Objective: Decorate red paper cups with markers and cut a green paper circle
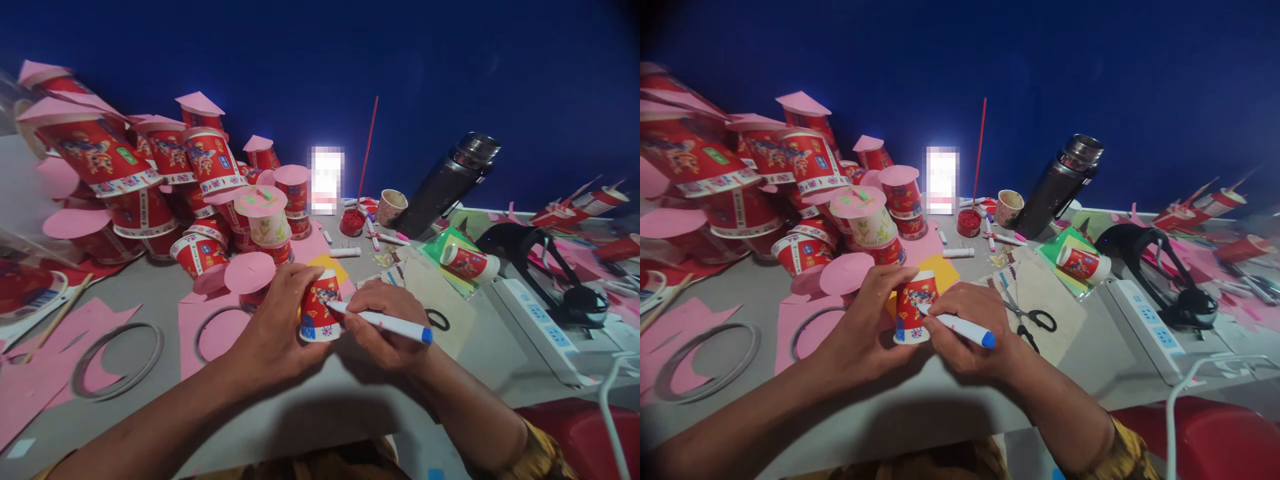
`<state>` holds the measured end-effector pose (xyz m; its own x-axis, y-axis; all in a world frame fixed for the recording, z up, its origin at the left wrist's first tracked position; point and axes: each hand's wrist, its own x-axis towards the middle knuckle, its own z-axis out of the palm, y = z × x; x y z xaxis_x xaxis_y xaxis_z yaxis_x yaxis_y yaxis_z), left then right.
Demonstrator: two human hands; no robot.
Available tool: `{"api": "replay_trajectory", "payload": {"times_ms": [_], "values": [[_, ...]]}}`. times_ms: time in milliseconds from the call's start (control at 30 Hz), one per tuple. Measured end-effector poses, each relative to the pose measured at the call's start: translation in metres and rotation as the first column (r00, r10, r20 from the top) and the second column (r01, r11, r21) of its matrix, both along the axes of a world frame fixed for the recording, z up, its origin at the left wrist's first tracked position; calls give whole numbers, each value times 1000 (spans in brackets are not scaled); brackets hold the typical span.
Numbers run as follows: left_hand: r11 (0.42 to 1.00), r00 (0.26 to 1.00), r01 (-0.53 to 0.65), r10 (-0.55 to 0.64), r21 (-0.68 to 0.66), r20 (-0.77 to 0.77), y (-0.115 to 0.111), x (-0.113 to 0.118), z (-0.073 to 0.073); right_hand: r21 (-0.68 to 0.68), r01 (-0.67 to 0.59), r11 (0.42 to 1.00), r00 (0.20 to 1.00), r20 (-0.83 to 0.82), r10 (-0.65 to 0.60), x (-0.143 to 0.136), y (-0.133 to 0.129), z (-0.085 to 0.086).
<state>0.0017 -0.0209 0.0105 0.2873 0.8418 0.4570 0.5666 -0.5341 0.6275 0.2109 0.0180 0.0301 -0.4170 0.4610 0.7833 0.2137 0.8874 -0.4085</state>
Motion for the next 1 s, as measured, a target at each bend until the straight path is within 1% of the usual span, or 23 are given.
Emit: {"api": "replay_trajectory", "payload": {"times_ms": [200, 267, 367, 433, 533, 633, 800, 867, 933, 1000], "values": [[1000, 1000, 5, -5, -11, 14, 0, -1, -1, -41, -2, 999, 1000, 3, 2, 1, -1, 1], [1000, 1000, 5, -4, -16, 12, 0, -1, -1, -52, -17, 999, 1000, -6, 17, 1, -2, 2], [1000, 1000, 10, -10, -12, 4, 0, -1, -2, -65, -47, 997, 999, 24, 48, 1, -3, 1], [1000, 1000, 10, -10, -9, -1, 0, -1, -2, -60, -53, 997, 997, 55, 56, 1, -3, 1], [1000, 1000, -4, 4, -2, -1, 1, -1, -2, -37, -31, 999, 997, 74, 34, 1, -4, 1], [1000, 1000, -17, 17, -2, 13, 1, -1, -2, -39, -10, 999, 999, 41, 11, 1, -4, 2], [1000, 999, -29, 29, 9, 35, 2, -1, -4, -80, 3, 997, 999, -49, -6, 2, -3, 4], [1000, 998, -29, 29, 4, 50, 2, -2, -6, -102, 29, 994, 996, -76, -37, 2, -2, 4], [999, 997, -41, 44, -35, 63, 3, -2, -7, -125, 70, 990, 991, -106, -83, 4, -1, 4], [992, 995, -55, 64, -113, 77, 3, -1, -6, -150, 101, 984, 982, -144, -123, 6, 0, 3]]}}
